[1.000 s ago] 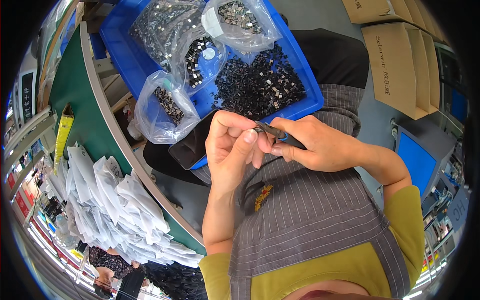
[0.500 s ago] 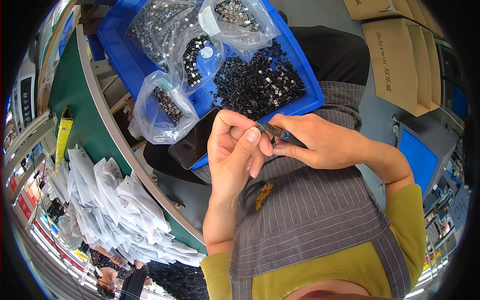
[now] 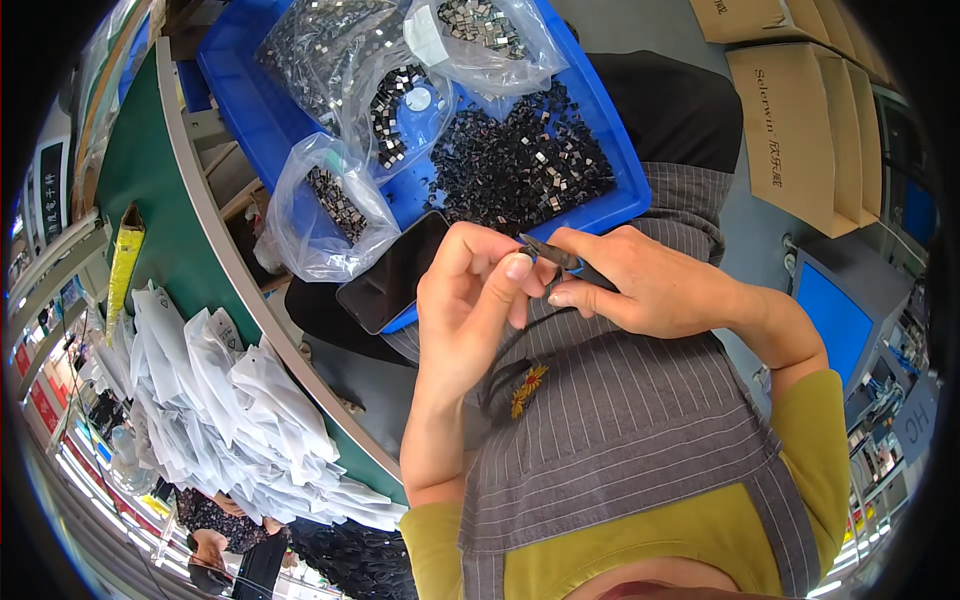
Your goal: Processing small electronic or mechanical components using pliers at a factory workbench.
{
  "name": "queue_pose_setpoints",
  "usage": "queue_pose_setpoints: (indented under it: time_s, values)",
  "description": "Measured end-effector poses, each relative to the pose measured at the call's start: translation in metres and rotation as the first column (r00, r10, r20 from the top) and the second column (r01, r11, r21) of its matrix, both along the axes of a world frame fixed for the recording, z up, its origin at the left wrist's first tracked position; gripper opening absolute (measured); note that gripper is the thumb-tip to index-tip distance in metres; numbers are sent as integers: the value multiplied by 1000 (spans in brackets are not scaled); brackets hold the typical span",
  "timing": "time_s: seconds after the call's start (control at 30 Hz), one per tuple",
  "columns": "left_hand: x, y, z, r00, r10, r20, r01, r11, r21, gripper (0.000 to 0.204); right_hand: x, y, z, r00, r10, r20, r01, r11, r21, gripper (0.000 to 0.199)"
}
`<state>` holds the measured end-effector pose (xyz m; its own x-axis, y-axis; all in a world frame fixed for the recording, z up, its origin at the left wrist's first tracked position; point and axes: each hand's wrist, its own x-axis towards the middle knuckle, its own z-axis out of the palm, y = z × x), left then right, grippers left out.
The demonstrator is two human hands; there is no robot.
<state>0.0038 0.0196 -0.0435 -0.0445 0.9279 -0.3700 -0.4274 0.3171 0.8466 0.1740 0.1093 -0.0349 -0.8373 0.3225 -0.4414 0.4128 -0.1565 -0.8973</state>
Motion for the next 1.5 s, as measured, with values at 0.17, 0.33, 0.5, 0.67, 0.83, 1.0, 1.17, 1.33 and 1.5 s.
queue_pose_setpoints:
  time_s: [0.17,0.33,0.5,0.67,0.83,1.0,1.17,1.33,1.5]
  values:
    - [4,-5,-8,771,135,-623,100,939,328,8,0,6,14,998,37,45,-34,997,-69,31]
    - [0,-2,-9,489,265,-831,287,851,440,17,0,5,14,998,10,56,-7,998,-62,30]
    - [-1,0,10,979,-19,-202,29,999,46,27,3,-5,-8,991,-56,-122,91,948,305,28]
    - [1,1,5,992,-19,123,12,998,58,26,-1,-2,0,993,-46,-105,64,981,183,26]
    - [13,-1,6,997,75,36,-80,983,166,30,-1,4,10,999,-34,-37,32,998,-50,31]
    - [16,0,9,992,95,-86,-74,971,225,25,1,1,4,994,-76,-83,71,995,-65,35]
    - [20,0,12,984,137,-114,-104,961,257,25,3,0,3,993,-61,-101,62,998,1,36]
    - [18,-1,10,968,172,-182,-119,955,271,27,9,1,-2,995,55,-82,-52,998,29,40]
    - [13,-2,9,985,98,-141,-59,965,255,33,7,6,3,994,105,-38,-107,993,-56,36]
